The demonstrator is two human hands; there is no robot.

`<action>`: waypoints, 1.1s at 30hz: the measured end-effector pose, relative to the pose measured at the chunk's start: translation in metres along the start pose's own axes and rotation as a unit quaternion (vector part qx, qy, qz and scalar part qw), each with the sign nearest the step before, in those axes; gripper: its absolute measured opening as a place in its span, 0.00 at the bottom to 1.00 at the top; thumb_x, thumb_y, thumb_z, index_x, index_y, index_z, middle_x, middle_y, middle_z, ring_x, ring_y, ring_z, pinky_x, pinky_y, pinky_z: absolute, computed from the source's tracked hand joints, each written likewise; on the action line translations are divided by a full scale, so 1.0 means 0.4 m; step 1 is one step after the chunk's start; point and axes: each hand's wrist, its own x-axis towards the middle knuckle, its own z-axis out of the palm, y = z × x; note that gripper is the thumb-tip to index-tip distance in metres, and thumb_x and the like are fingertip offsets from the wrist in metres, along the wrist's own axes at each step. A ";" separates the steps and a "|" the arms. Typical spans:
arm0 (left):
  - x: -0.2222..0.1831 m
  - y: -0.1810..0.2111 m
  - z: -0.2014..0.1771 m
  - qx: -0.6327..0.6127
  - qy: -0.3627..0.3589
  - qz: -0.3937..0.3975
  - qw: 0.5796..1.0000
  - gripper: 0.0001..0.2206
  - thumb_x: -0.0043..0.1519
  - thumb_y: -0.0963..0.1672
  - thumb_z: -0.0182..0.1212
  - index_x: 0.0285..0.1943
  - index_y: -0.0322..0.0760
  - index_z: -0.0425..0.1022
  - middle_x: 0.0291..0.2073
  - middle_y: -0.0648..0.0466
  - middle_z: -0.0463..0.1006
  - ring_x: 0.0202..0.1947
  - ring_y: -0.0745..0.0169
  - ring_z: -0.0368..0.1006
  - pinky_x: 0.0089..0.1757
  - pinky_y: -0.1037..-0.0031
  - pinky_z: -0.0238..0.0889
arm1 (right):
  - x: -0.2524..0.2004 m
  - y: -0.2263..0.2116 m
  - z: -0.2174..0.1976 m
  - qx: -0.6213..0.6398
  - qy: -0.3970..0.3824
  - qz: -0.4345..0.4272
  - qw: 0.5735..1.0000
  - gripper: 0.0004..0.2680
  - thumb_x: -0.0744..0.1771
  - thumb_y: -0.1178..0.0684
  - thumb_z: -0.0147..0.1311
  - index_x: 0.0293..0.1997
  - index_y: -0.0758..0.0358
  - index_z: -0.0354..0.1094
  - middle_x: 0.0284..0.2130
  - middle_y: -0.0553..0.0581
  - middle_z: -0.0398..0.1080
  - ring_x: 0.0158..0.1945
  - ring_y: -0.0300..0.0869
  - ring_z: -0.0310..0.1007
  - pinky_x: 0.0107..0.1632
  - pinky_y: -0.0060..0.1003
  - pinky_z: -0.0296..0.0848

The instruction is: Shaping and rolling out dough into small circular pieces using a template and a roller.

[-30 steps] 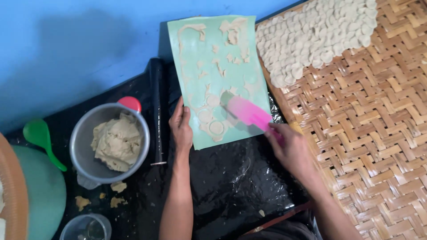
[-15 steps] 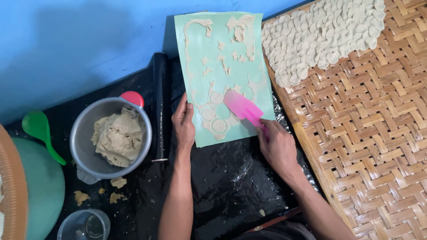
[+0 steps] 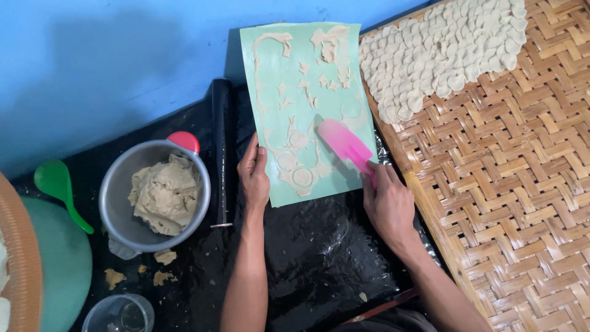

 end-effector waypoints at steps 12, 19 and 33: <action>0.004 -0.021 -0.008 -0.004 0.004 -0.004 1.000 0.19 0.72 0.41 0.51 0.72 0.27 0.66 0.63 0.46 0.76 0.62 0.63 0.71 0.59 0.74 0.62 | 0.018 0.004 0.036 0.035 -0.039 -0.006 0.999 0.10 0.68 0.52 0.55 0.51 0.64 0.72 0.36 0.62 0.74 0.32 0.56 0.77 0.35 0.50 0.74; 0.000 -0.005 -0.004 0.007 0.004 -0.006 1.000 0.20 0.72 0.42 0.51 0.72 0.27 0.66 0.63 0.46 0.76 0.62 0.63 0.71 0.59 0.73 0.62 | 0.025 0.027 0.056 0.077 -0.044 -0.027 0.996 0.10 0.66 0.53 0.56 0.51 0.65 0.72 0.39 0.62 0.75 0.36 0.57 0.77 0.40 0.50 0.75; 0.004 -0.030 -0.011 -0.017 0.001 -0.006 1.000 0.20 0.72 0.42 0.52 0.72 0.27 0.66 0.63 0.47 0.75 0.62 0.63 0.71 0.59 0.73 0.61 | 0.038 0.102 0.108 0.266 -0.164 0.091 0.946 0.12 0.67 0.48 0.59 0.50 0.64 0.74 0.31 0.55 0.78 0.29 0.36 0.74 0.34 0.33 0.74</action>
